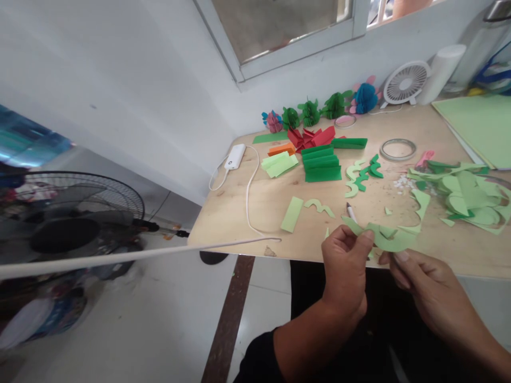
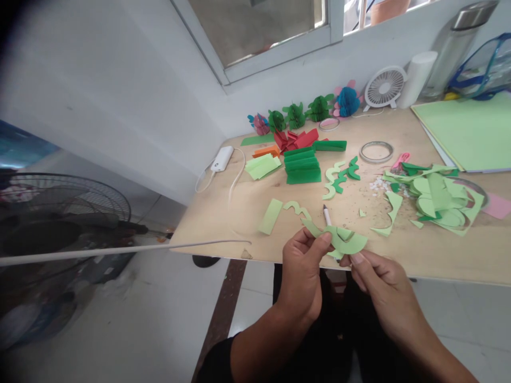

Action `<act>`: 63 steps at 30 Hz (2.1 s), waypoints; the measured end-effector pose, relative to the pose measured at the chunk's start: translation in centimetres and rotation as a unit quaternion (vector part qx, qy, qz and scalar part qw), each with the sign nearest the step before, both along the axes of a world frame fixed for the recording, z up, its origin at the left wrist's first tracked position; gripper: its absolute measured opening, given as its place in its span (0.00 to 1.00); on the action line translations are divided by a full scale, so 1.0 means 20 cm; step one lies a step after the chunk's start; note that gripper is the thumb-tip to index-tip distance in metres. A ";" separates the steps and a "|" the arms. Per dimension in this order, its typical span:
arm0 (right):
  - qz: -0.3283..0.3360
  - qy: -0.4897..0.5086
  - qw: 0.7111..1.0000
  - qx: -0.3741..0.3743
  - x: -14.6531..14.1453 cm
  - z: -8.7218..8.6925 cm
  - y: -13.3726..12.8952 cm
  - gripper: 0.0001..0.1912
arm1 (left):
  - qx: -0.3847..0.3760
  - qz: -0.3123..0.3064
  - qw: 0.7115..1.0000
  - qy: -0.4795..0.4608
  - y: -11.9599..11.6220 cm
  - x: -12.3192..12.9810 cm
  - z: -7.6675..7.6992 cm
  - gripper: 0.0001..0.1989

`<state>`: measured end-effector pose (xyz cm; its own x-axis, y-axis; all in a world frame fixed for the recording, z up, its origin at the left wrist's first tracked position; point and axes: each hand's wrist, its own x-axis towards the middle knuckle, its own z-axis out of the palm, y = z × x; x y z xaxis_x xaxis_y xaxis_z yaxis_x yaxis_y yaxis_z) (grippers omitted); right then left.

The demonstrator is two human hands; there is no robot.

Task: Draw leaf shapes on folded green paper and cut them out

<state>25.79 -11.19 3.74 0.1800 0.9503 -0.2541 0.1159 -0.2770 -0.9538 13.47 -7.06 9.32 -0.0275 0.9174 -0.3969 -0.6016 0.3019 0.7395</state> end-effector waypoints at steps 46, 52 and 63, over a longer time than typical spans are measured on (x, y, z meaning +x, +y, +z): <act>-0.010 0.061 0.998 0.014 -0.03 0.00 0.00 0.29 | 0.012 -0.031 0.999 -0.003 -0.03 0.03 0.00 0.11; -0.013 0.061 0.998 0.018 -0.04 0.00 0.00 0.30 | 0.011 -0.027 1.000 -0.011 -0.03 0.04 -0.02 0.09; -0.038 0.097 0.994 0.020 -0.09 0.03 0.00 0.31 | 0.002 -0.036 0.999 -0.011 -0.05 0.05 -0.01 0.11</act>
<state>24.00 -11.14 4.32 0.2026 0.9460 -0.2532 -0.0912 -0.2392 -0.9667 14.37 -7.97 9.05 0.0471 0.9184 -0.3928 -0.5949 0.3417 0.7276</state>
